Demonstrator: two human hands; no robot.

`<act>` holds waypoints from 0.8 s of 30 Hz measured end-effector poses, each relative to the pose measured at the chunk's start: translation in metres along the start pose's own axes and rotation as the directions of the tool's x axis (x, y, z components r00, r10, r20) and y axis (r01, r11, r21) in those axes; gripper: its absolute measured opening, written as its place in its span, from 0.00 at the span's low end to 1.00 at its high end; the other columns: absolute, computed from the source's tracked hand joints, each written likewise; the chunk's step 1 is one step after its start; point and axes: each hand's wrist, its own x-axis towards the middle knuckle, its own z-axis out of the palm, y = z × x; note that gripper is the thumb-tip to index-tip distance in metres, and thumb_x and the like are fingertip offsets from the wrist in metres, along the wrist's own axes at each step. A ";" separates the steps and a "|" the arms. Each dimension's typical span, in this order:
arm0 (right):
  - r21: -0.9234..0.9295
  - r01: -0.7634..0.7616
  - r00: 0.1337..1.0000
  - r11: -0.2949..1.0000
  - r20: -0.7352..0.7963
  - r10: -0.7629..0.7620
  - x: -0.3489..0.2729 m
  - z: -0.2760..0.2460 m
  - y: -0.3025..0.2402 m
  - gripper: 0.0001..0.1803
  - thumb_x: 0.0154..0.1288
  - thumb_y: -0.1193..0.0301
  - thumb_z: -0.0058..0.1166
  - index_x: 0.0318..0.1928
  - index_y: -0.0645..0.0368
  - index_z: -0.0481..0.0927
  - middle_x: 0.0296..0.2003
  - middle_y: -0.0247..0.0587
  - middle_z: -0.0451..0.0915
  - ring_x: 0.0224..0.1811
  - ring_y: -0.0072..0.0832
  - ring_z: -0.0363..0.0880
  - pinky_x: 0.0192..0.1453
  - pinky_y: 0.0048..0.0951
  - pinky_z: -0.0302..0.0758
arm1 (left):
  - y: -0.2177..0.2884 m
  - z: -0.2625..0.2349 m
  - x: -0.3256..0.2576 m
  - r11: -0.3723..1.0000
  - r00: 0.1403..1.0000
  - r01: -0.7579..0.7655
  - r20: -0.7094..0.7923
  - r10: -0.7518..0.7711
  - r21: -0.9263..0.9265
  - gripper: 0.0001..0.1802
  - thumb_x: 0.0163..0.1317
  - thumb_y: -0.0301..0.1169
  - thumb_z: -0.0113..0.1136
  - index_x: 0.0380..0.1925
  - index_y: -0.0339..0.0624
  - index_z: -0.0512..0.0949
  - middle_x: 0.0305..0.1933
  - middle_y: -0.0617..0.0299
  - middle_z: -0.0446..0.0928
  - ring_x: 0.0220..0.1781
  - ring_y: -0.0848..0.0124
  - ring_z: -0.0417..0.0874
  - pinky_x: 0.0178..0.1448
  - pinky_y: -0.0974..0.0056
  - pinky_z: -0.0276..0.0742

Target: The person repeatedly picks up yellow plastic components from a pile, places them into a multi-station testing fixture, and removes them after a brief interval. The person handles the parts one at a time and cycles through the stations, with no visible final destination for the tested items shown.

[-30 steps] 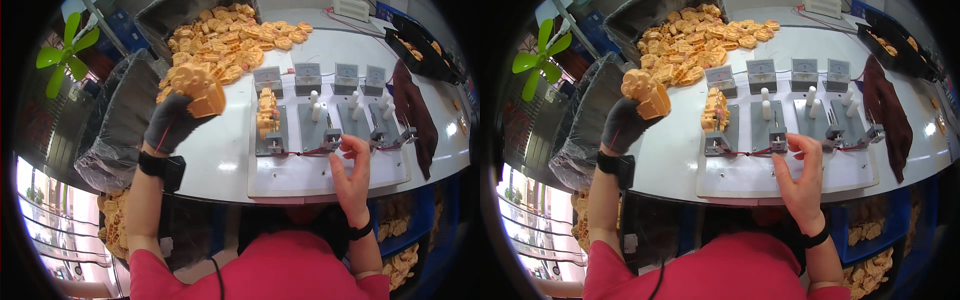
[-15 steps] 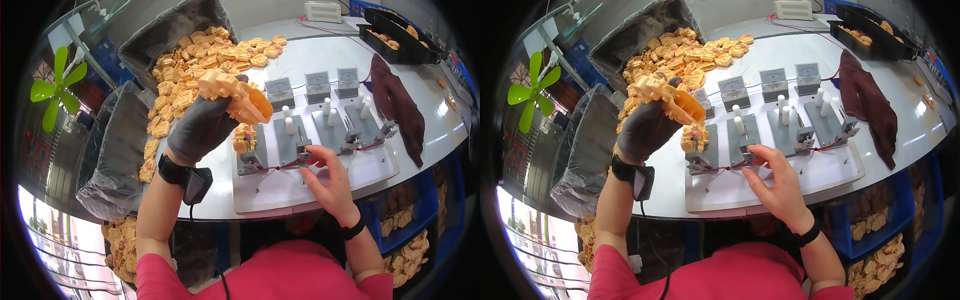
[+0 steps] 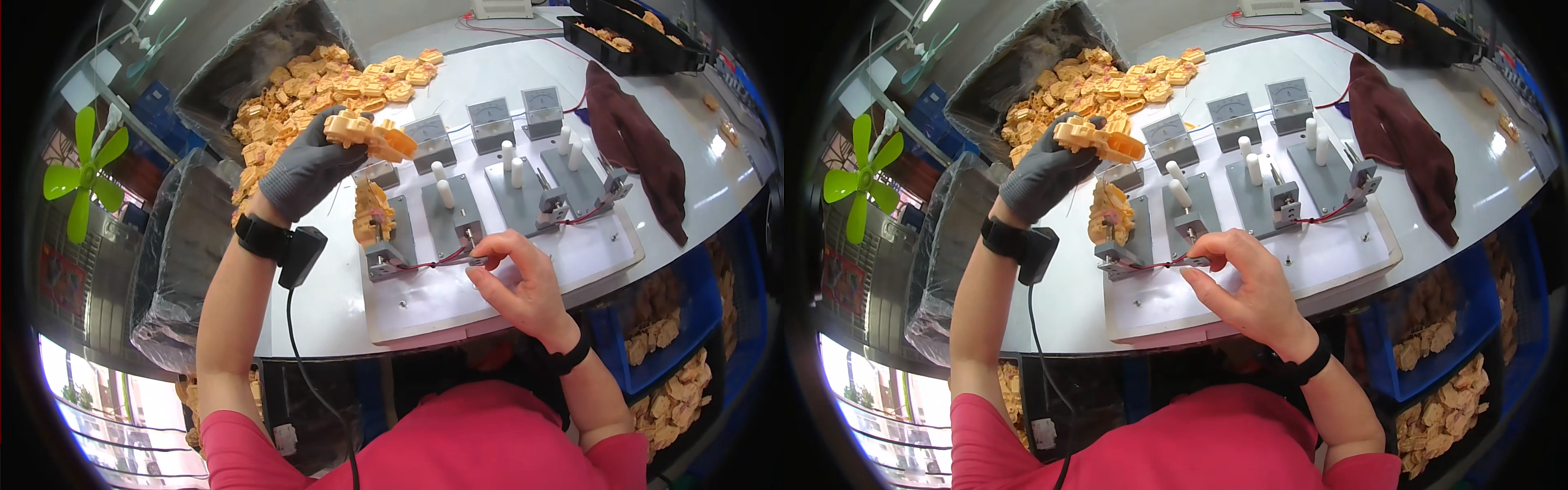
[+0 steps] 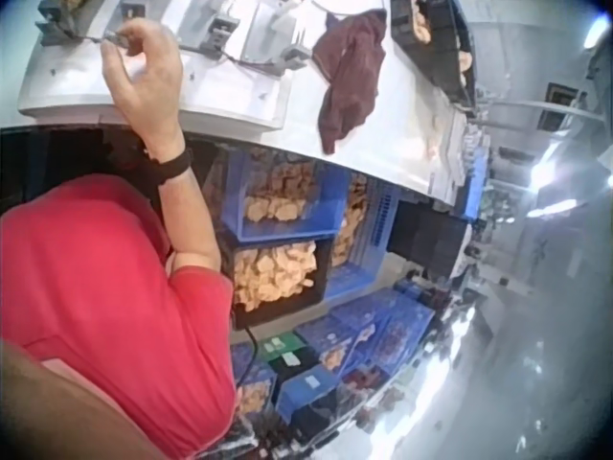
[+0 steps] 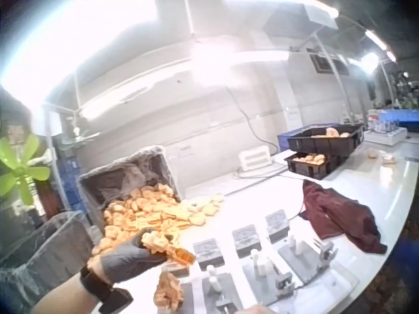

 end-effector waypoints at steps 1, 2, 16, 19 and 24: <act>0.008 0.002 1.000 1.000 -0.003 -0.002 0.000 0.000 0.001 0.12 0.60 0.75 0.66 0.44 0.59 0.79 0.37 0.36 0.80 0.34 0.28 0.74 0.41 0.29 0.73 | -0.002 -0.006 0.005 0.999 1.000 -0.011 0.027 0.012 -0.032 0.30 0.61 0.18 0.64 0.63 0.41 0.67 0.57 0.58 0.76 0.62 0.65 0.79 0.70 0.62 0.75; 0.017 0.004 1.000 1.000 -0.006 -0.003 0.000 0.001 0.001 0.12 0.60 0.75 0.66 0.44 0.59 0.79 0.37 0.36 0.80 0.34 0.28 0.74 0.41 0.30 0.73 | -0.001 -0.008 0.009 1.000 1.000 -0.008 0.026 0.008 -0.005 0.30 0.61 0.18 0.64 0.63 0.41 0.67 0.56 0.58 0.76 0.62 0.65 0.79 0.70 0.61 0.75; 0.007 0.017 1.000 1.000 0.018 -0.017 -0.001 -0.004 0.002 0.14 0.60 0.76 0.65 0.46 0.60 0.79 0.40 0.37 0.80 0.37 0.26 0.76 0.45 0.28 0.74 | -0.011 0.033 0.036 0.497 0.936 -0.338 0.341 0.087 0.799 0.19 0.59 0.17 0.67 0.48 0.44 0.75 0.55 0.64 0.77 0.60 0.74 0.76 0.66 0.68 0.73; -0.004 0.022 0.999 1.000 0.024 -0.022 -0.001 -0.004 0.003 0.14 0.60 0.76 0.66 0.46 0.59 0.79 0.40 0.38 0.80 0.37 0.26 0.76 0.45 0.28 0.74 | 0.001 0.059 0.018 0.234 0.890 -0.455 0.446 0.094 0.859 0.19 0.56 0.14 0.64 0.46 0.42 0.74 0.56 0.58 0.77 0.60 0.62 0.79 0.64 0.63 0.75; -0.008 0.023 1.000 1.000 0.021 -0.023 -0.002 -0.001 0.004 0.14 0.59 0.77 0.66 0.46 0.60 0.79 0.40 0.38 0.80 0.36 0.26 0.76 0.45 0.27 0.74 | 0.007 0.054 0.010 0.145 0.885 -0.464 0.465 0.031 0.874 0.20 0.54 0.14 0.62 0.46 0.42 0.75 0.56 0.55 0.77 0.59 0.56 0.79 0.62 0.60 0.76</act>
